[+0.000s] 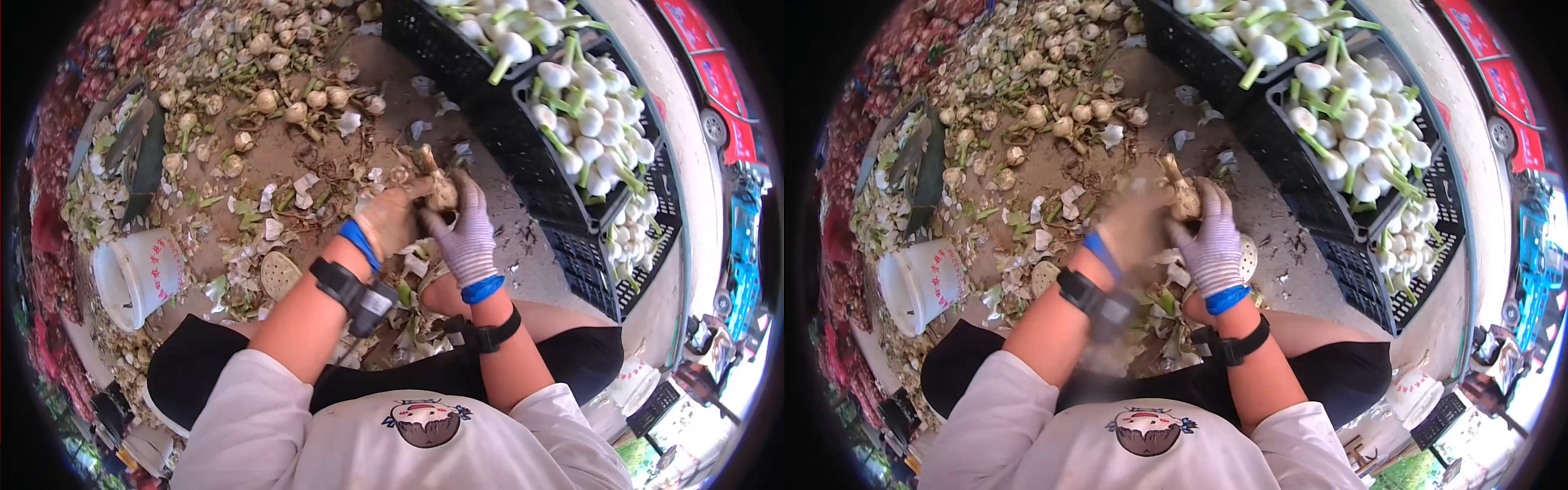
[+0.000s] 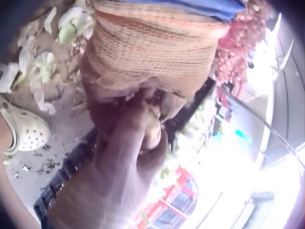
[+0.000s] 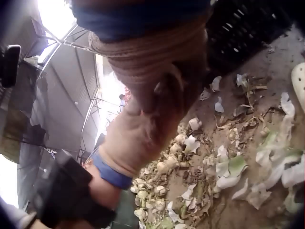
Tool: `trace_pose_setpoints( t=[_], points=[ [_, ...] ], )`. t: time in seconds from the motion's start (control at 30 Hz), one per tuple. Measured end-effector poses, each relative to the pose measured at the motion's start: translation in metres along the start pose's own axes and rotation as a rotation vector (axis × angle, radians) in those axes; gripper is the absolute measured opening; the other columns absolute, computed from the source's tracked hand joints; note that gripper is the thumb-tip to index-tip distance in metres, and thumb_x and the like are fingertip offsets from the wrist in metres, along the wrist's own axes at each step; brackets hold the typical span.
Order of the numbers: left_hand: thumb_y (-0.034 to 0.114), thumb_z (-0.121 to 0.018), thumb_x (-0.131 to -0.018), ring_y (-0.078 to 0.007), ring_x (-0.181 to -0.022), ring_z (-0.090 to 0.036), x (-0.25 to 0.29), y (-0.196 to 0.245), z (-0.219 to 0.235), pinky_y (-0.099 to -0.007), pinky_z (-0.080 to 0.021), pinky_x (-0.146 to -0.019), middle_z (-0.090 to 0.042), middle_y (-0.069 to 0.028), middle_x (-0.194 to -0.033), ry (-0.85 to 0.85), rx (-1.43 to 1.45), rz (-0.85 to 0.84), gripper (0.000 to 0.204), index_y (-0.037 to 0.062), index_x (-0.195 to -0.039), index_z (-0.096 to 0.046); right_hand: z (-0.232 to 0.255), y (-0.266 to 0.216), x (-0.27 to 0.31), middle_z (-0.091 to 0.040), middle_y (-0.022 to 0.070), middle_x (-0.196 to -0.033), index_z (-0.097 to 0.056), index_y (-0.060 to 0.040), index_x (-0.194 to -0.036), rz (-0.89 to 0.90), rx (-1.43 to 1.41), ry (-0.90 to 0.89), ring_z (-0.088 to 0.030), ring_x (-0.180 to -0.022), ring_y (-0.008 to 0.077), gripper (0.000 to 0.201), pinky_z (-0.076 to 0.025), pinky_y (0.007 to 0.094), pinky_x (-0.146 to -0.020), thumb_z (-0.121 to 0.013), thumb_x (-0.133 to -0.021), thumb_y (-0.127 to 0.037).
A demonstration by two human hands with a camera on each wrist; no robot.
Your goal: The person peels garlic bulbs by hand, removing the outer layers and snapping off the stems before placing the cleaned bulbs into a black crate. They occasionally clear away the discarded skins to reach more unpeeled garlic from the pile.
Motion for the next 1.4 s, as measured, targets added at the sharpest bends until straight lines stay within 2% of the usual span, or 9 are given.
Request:
trace_pose_setpoints(
  t=[0.17, 0.67, 0.93, 1.07, 1.1, 1.2, 1.27, 1.33, 1.4],
  points=[
    [0.038, -0.063, -0.083, -0.0155, -0.081, -0.056, 0.004, 0.059, 0.035, -0.0287, -0.045, -0.077, -0.063, -0.0079, -0.094, 0.211, 0.683, 0.715, 0.046, -0.0016, -0.106, -0.058, 0.025, -0.017, 0.017, -0.048, 0.0180, -0.116, -0.050, -0.0074, -0.116, 0.191, 0.073, -0.107, -0.051, -0.103, 0.0373, 0.060, -0.044, 0.0429, -0.089, -0.074, -0.062, -0.018],
    [0.023, -0.060, -0.085, -0.0134, -0.069, -0.056, 0.046, 0.062, 0.036, -0.0273, -0.047, -0.064, -0.063, -0.0060, -0.082, 0.172, 0.527, 0.187, 0.029, -0.0002, -0.102, -0.058, 0.044, -0.038, 0.032, -0.050, 0.0137, -0.115, -0.050, -0.0031, -0.114, 0.296, -0.160, -0.116, -0.053, -0.104, 0.0300, 0.054, -0.044, 0.0344, -0.091, -0.065, -0.062, -0.006],
    [0.021, -0.062, -0.083, -0.0190, -0.076, -0.059, 0.041, 0.083, 0.029, -0.0277, -0.047, -0.071, -0.064, -0.0146, -0.086, 0.116, 0.371, 0.516, 0.035, -0.0012, -0.109, -0.056, 0.031, -0.008, 0.032, -0.055, 0.0094, -0.097, -0.047, -0.0035, -0.117, -0.584, -1.320, -0.148, -0.054, -0.073, 0.0171, 0.041, -0.047, 0.0263, -0.055, -0.045, -0.087, -0.032],
    [0.018, -0.059, -0.086, -0.0146, -0.088, -0.058, 0.040, 0.100, 0.031, -0.0266, -0.047, -0.076, -0.064, -0.0086, -0.095, -0.194, 0.570, 0.207, 0.028, 0.0010, -0.108, -0.057, 0.039, -0.008, 0.030, -0.059, 0.0066, -0.095, -0.055, -0.0033, -0.108, -0.112, -0.751, 0.107, -0.055, -0.087, 0.0135, 0.032, -0.046, 0.0271, -0.074, -0.041, -0.095, -0.030],
    [0.015, -0.059, -0.086, -0.0126, -0.080, -0.059, 0.039, 0.107, 0.040, -0.0261, -0.048, -0.070, -0.064, -0.0055, -0.090, -0.050, 0.229, -0.471, 0.024, 0.0022, -0.106, -0.059, 0.040, -0.012, 0.031, -0.058, 0.0067, -0.095, -0.054, -0.0024, -0.107, -0.046, -0.736, -0.004, -0.054, -0.087, 0.0131, 0.033, -0.045, 0.0264, -0.077, -0.041, -0.095, -0.031],
    [0.013, -0.062, -0.081, -0.0109, -0.062, -0.055, 0.051, 0.072, 0.043, -0.0244, -0.044, -0.055, -0.061, -0.0033, -0.078, -0.356, 0.761, 0.247, 0.022, 0.0018, -0.100, -0.062, 0.051, -0.028, 0.036, -0.060, 0.0075, -0.086, -0.056, -0.0015, -0.101, -0.091, -0.774, -0.107, -0.057, -0.079, 0.0147, 0.035, -0.047, 0.0282, -0.073, -0.043, -0.095, -0.034],
    [0.014, -0.059, -0.081, -0.0105, -0.067, -0.055, 0.049, 0.074, 0.060, -0.0251, -0.045, -0.059, -0.060, -0.0027, -0.078, -0.264, 0.770, 0.234, 0.024, 0.0020, -0.102, -0.062, 0.038, -0.016, 0.034, -0.060, 0.0110, -0.092, -0.053, -0.0003, -0.106, -0.400, -1.576, -0.386, -0.059, -0.084, 0.0211, 0.038, -0.048, 0.0317, -0.079, -0.046, -0.093, -0.036],
    [0.013, -0.052, -0.084, -0.0156, -0.097, -0.055, 0.047, 0.058, 0.073, -0.0286, -0.046, -0.085, -0.059, -0.0093, -0.110, -0.169, 0.588, 0.411, 0.032, 0.0008, -0.114, -0.055, 0.035, -0.006, 0.032, -0.061, 0.0117, -0.090, -0.055, -0.0022, -0.102, -0.621, -1.507, -0.227, -0.062, -0.076, 0.0227, 0.046, -0.052, 0.0298, -0.062, -0.048, -0.090, -0.046],
    [0.016, -0.052, -0.085, -0.0177, -0.102, -0.054, 0.042, 0.047, 0.079, -0.0307, -0.045, -0.087, -0.057, -0.0105, -0.114, -0.027, 0.336, 0.365, 0.034, 0.0006, -0.115, -0.054, 0.029, 0.006, 0.032, -0.061, 0.0099, -0.089, -0.056, -0.0050, -0.100, -0.715, -1.776, -0.670, -0.061, -0.068, 0.0192, 0.053, -0.047, 0.0256, -0.044, -0.050, -0.085, -0.055]
  ],
)
Point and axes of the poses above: each hand's wrist, its own x-axis away from the middle knuckle, its own z-axis out of the back of the hand, y = z × x, the point moved 3 cm from there along -x, towards the middle knuckle
